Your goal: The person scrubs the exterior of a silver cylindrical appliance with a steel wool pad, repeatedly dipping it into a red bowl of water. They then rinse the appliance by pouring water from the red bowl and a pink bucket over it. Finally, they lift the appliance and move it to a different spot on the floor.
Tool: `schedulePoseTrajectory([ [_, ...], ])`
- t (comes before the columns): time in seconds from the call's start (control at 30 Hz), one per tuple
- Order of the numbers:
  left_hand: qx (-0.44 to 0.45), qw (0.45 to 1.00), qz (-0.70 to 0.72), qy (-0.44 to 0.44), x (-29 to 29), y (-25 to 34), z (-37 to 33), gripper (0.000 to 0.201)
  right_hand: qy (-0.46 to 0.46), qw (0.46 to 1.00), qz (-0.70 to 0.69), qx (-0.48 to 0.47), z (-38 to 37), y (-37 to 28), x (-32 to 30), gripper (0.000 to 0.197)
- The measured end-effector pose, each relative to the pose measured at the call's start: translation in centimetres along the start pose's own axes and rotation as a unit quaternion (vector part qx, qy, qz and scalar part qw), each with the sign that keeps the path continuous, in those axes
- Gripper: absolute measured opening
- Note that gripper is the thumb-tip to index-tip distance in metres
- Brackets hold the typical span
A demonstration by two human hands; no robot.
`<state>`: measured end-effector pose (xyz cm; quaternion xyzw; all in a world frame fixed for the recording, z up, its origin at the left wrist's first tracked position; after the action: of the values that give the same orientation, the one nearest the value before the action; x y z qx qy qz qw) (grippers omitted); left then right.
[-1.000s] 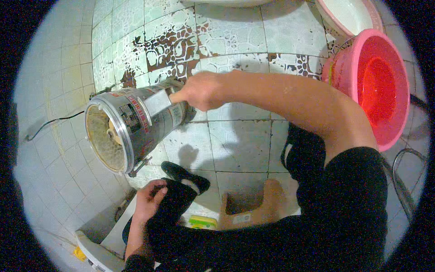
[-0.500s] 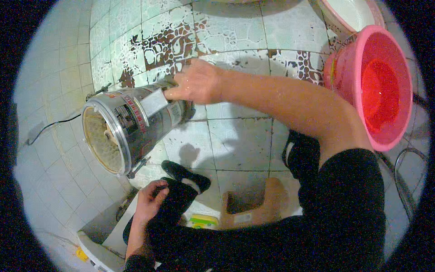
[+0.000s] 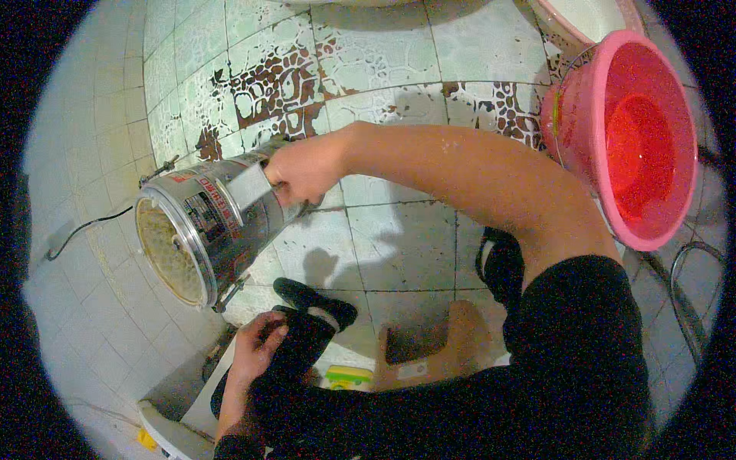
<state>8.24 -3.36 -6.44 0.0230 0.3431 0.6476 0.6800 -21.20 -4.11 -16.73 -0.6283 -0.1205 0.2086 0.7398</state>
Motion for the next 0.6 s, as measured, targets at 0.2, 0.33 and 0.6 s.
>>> schedulePoseTrajectory([
  [0.2, 0.005, 1.0, 0.021, 0.012, -0.3, -0.7, 0.2, 0.028, -0.013, 0.987, -0.159, 0.031, 0.8, 2.5, 0.8, 0.033],
  [0.33, 0.002, 1.0, 0.023, 0.017, -0.4, -1.4, 0.9, 0.029, -0.013, 0.984, -0.176, 0.026, 1.9, 1.7, -0.1, 0.034],
  [0.6, -0.003, 1.0, 0.006, -0.004, -0.1, -1.2, 0.4, 0.03, 0.275, 0.778, 0.541, -0.16, 0.3, -0.2, -1.7, 0.02],
])
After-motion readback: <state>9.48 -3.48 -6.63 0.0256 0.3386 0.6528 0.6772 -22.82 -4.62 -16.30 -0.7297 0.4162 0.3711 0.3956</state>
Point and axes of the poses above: each hand's wrist, its own z-axis away from the middle knuckle, its own x-axis out of the palm, y = z × x, the point moved 5 cm from there along -z, towards the middle knuckle, and after that the axes turned 5 degrees about x, right-handed, at the moved point
